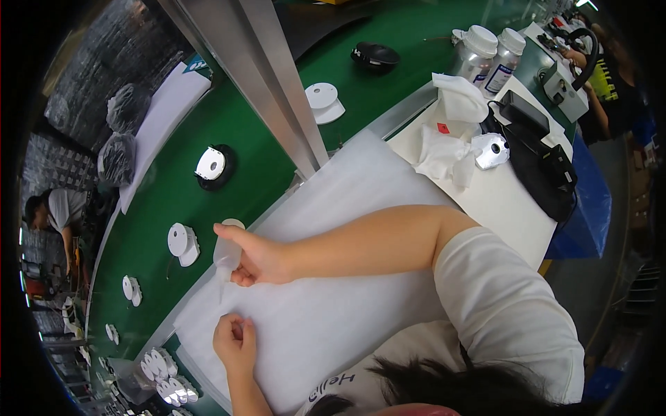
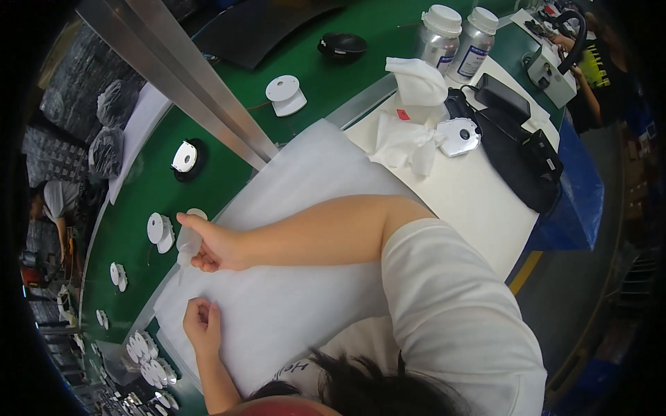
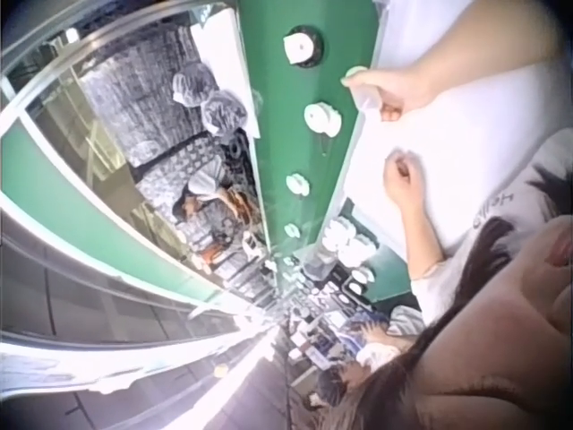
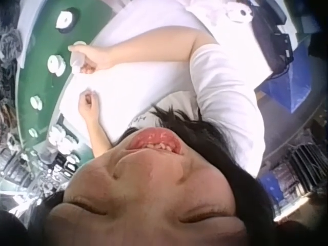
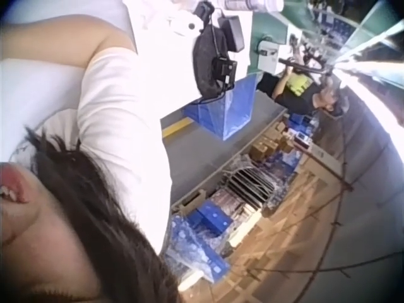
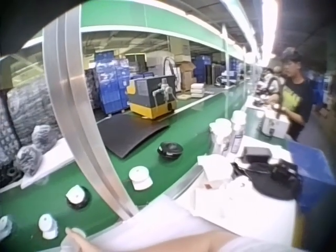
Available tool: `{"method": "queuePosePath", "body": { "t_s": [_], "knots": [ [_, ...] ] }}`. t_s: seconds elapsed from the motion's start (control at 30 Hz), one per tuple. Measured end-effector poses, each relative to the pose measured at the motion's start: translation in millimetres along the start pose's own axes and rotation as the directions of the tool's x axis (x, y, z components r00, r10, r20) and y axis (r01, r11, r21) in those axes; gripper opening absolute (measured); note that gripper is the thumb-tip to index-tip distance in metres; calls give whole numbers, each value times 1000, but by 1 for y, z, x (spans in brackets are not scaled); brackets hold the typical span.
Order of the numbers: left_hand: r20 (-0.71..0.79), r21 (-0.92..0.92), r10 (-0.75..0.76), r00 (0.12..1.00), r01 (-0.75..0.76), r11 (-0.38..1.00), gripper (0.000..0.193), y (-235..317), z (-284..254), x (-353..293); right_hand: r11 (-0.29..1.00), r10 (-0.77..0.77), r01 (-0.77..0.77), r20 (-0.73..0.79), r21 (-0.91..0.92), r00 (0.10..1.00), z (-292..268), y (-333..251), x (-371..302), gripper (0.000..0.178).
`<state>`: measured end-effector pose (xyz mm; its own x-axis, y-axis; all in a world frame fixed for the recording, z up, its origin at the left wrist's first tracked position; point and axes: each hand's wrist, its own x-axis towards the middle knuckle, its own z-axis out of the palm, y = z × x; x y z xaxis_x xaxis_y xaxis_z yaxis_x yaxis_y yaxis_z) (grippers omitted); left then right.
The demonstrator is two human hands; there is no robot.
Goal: The person assembles LED lights by applying glue from a bottle to an LED light base, then attaching a plastic cover to the base.
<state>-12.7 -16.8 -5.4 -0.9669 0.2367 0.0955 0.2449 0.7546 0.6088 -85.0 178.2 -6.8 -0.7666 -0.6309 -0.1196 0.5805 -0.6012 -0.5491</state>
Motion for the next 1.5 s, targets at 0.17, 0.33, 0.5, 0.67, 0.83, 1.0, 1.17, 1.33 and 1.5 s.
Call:
{"method": "queuePosePath", "body": {
  "t_s": [0.17,0.33,0.5,0.67,0.83,1.0,1.17,1.33,1.5],
  "knots": [
    [-47,62,26,999,-24,998,10,8,1,3,999,-50,50,78,5,996,0,-2,-1,53],
    [-76,147,1,997,10,989,11,13,7,2,998,-48,47,47,33,998,-2,2,0,51],
    [-164,253,16,986,26,967,12,11,9,-5,998,-25,23,40,52,999,3,7,2,49],
    [-166,307,127,978,-72,949,9,16,17,6,997,-34,34,-7,68,999,-9,4,3,47],
    [-170,298,168,971,-112,948,9,10,12,3,993,44,-40,-36,108,998,-2,1,3,48],
    [-140,249,160,977,-121,961,8,15,10,5,983,-8,32,-136,178,991,-2,-1,-5,45],
    [-135,206,182,974,-152,967,9,7,13,3,986,48,-24,-146,164,988,-3,-1,-6,50],
    [-118,206,178,977,-152,967,11,4,8,-2,982,72,-28,-233,187,970,4,-2,-7,53],
    [-84,159,187,979,-172,972,12,1,4,-2,991,27,2,-208,136,978,10,-3,-6,53]
  ]
}}
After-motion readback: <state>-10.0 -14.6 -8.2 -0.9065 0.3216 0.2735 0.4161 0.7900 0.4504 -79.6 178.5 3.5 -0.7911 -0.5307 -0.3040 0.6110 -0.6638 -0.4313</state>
